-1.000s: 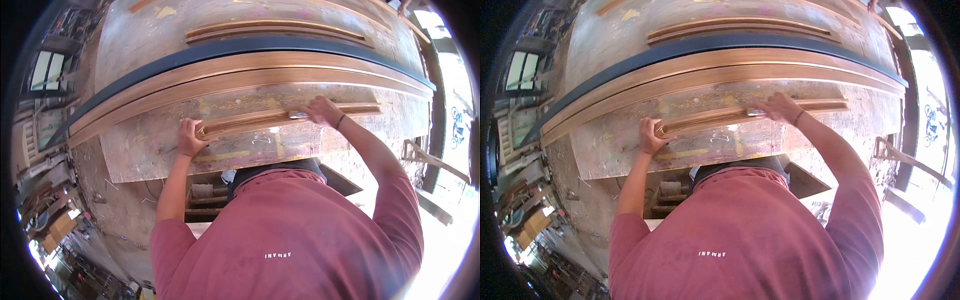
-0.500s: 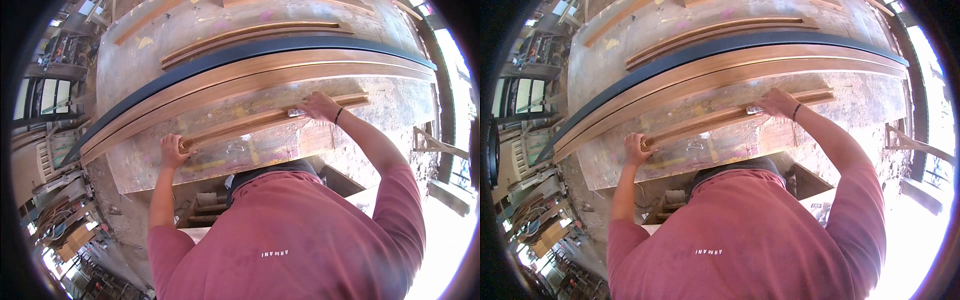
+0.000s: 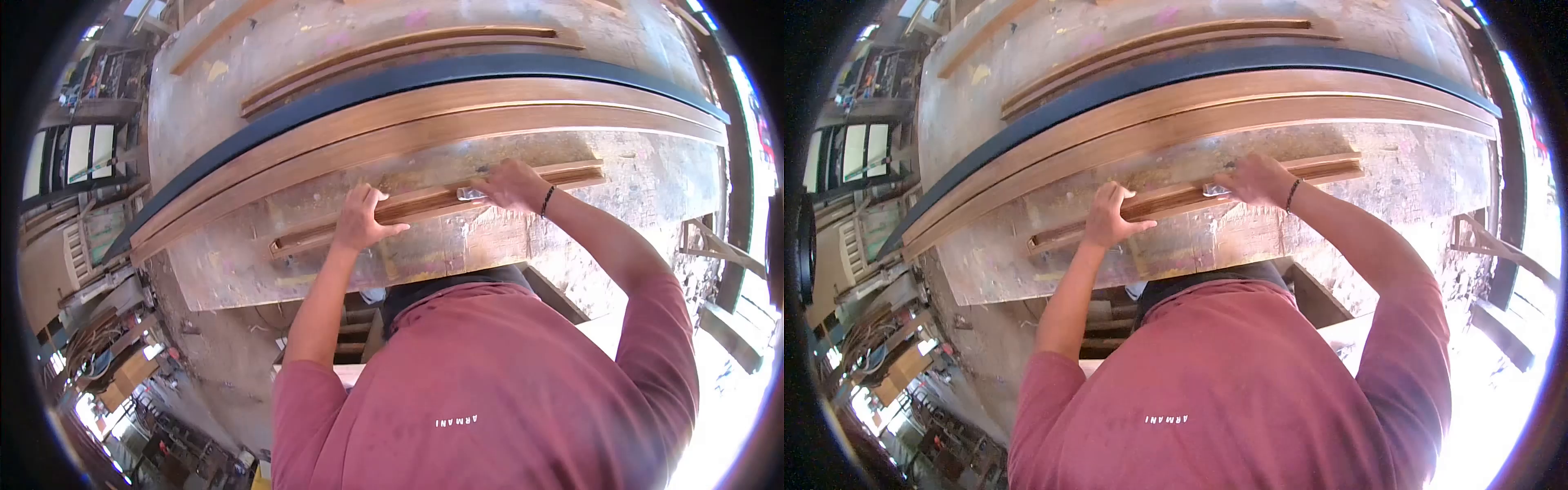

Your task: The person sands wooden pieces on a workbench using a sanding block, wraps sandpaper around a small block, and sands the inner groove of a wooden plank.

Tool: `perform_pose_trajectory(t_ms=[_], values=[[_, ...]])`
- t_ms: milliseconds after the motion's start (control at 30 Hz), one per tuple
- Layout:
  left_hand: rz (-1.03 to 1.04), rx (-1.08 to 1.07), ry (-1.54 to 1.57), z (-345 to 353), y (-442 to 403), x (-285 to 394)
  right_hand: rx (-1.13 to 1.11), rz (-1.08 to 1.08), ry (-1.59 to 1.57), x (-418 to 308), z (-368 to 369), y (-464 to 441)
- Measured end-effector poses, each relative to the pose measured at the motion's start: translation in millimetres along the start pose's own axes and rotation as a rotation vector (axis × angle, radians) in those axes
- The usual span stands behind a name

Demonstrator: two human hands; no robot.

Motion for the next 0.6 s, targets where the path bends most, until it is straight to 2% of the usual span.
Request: perform_pose_trajectory(t_ms=[100,167,267,333,467,567,600], values=[[-0.016,-0.027,0.041,5.0,0.9,-5.3,-0.038,-0.030,-0.056,-62.5,-23.1,-68.6],[-0.009,-0.041,0.056,8.0,4.3,-8.0,0.250,-0.129,-0.084,-104.2,-42.8,-107.3],[0.012,-0.065,0.044,11.7,3.4,-8.1,0.263,-0.124,-0.067,-103.5,-45.4,-98.5],[0.002,-0.014,-0.005,3.4,-0.8,-1.4,0.023,-0.074,-0.048,-58.7,-21.1,-53.7],[-0.031,-0.036,-0.018,7.0,1.6,-5.7,-0.020,-0.047,0.170,46.7,45.4,59.3],[-0.032,-0.052,-0.027,7.9,-1.9,-4.5,-0.147,-0.057,0.156,51.4,52.3,53.7],[-0.016,-0.039,-0.024,6.9,-1.9,-3.4,-0.068,-0.064,0.142,33.6,30.2,44.8]])
Point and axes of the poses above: each hand's wrist, its own y-axis away from the middle knuckle, its own z-axis out of the palm, x = y × z, the point moved 9 cm from there along -y, towards the middle knuckle, and after that the axes turned 11 degrees about -x, right-handed, at the moved point
